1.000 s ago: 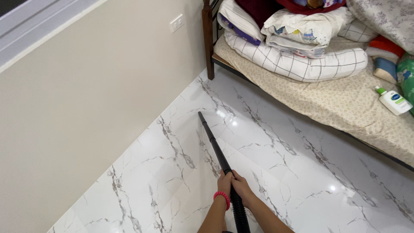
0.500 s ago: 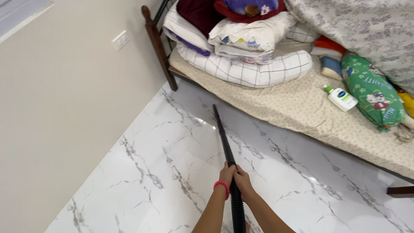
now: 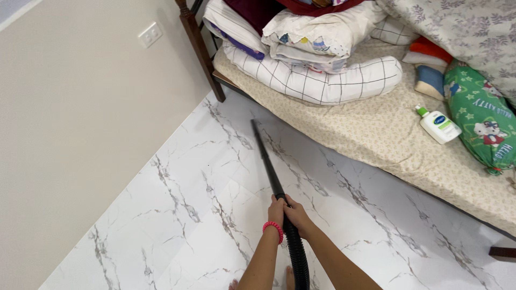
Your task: The person vacuums a marble floor by moving the vacuum nozzle along the edges of the walls, under a bed, and around a small table and a standing fan.
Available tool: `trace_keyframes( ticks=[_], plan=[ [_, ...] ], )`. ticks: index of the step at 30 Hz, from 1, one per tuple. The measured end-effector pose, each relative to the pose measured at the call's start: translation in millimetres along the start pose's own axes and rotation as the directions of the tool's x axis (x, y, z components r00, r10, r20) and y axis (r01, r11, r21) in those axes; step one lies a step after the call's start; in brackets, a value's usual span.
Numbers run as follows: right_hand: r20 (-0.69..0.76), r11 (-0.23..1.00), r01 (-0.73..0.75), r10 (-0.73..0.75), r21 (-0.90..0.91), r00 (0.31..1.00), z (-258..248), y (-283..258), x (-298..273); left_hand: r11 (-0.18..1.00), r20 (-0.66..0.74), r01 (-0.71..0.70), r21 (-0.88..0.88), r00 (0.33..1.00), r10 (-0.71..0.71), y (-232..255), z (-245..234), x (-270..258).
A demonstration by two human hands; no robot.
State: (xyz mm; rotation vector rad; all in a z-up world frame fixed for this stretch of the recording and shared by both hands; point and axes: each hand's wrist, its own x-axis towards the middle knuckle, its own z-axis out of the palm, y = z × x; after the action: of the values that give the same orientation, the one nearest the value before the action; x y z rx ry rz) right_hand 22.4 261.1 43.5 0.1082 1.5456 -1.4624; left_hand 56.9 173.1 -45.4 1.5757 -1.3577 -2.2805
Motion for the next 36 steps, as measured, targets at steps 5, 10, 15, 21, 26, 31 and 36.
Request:
trace_keyframes(
  ticks=[5, 10, 15, 21, 26, 31, 36],
  plan=[
    [0.007, 0.999, 0.027, -0.027, 0.041, 1.000, 9, 9, -4, 0.995, 0.044, -0.068, -0.078, 0.996, 0.072, -14, -15, 0],
    [-0.038, 0.997, 0.069, -0.067, 0.043, 0.997, 1, 32, -26, 0.997, 0.113, -0.080, -0.024, 0.990, 0.082, -24, -11, -29],
    [-0.060, 0.992, -0.003, -0.005, -0.125, 0.998, 4, 55, -48, 0.994, 0.076, 0.027, -0.104, 0.997, -0.019, -48, -22, -65],
    [0.030, 0.976, -0.016, 0.023, -0.218, 0.999, 42, 102, -68, 0.911, 0.042, -0.043, -0.410, 0.997, 0.066, -93, -80, -95],
    [0.049, 0.911, -0.078, 0.107, -0.406, 0.993, 84, 134, -96, 0.884, -0.045, 0.047, -0.464, 0.996, -0.076, -109, -130, -134],
    [0.104, 0.908, -0.052, 0.105, -0.415, 0.989, 96, 164, -115, 0.853, -0.079, -0.028, -0.521, 0.997, -0.015, -130, -155, -160],
    [0.034, 0.958, -0.092, 0.105, -0.271, 0.994, 99, 169, -136, 0.960, -0.038, -0.007, -0.279, 0.999, -0.004, -126, -163, -169]
  ],
)
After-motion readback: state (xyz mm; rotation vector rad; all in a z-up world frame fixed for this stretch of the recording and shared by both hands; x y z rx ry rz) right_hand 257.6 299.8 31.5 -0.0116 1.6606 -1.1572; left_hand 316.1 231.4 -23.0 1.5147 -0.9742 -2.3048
